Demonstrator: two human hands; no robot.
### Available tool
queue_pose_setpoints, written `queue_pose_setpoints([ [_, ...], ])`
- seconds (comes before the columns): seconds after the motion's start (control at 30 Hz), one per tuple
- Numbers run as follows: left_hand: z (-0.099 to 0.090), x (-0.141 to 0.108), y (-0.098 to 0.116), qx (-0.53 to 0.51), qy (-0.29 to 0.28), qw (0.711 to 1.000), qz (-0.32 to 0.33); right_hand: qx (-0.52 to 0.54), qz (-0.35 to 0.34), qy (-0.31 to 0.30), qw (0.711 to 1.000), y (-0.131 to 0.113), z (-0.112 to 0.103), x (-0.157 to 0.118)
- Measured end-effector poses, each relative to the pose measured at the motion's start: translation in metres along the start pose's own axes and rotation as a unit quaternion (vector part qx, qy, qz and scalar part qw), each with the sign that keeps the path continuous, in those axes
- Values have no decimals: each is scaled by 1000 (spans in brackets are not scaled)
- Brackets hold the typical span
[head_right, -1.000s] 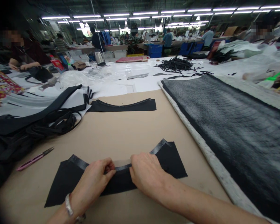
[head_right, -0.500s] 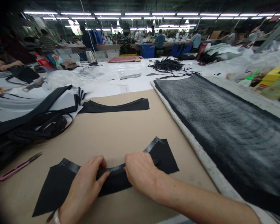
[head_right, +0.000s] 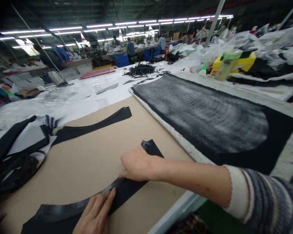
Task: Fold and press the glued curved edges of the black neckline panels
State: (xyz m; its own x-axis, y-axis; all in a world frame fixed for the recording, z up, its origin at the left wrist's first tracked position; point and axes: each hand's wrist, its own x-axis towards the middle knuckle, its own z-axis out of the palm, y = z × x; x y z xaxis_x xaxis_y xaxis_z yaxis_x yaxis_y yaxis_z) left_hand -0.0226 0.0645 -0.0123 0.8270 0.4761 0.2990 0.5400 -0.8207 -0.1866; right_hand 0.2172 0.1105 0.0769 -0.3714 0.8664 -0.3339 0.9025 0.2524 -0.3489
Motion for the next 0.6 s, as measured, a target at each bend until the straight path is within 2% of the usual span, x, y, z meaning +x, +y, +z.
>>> queue_pose_setpoints([
  [0.1, -2, 4, 3, 3, -2, 1000, -8, -3, -11, -34, 999, 14, -12, 1],
  [0.23, 1, 6, 9, 10, -2, 999, -36, -13, -16, -43, 999, 22, -12, 4],
  [0.37, 5, 6, 17, 8, -16, 996, -88, -25, -13, -42, 999, 23, -7, 7],
  [0.6, 7, 9, 22, 12, -30, 994, -101, -37, -5, -60, 998, 18, -12, 6],
])
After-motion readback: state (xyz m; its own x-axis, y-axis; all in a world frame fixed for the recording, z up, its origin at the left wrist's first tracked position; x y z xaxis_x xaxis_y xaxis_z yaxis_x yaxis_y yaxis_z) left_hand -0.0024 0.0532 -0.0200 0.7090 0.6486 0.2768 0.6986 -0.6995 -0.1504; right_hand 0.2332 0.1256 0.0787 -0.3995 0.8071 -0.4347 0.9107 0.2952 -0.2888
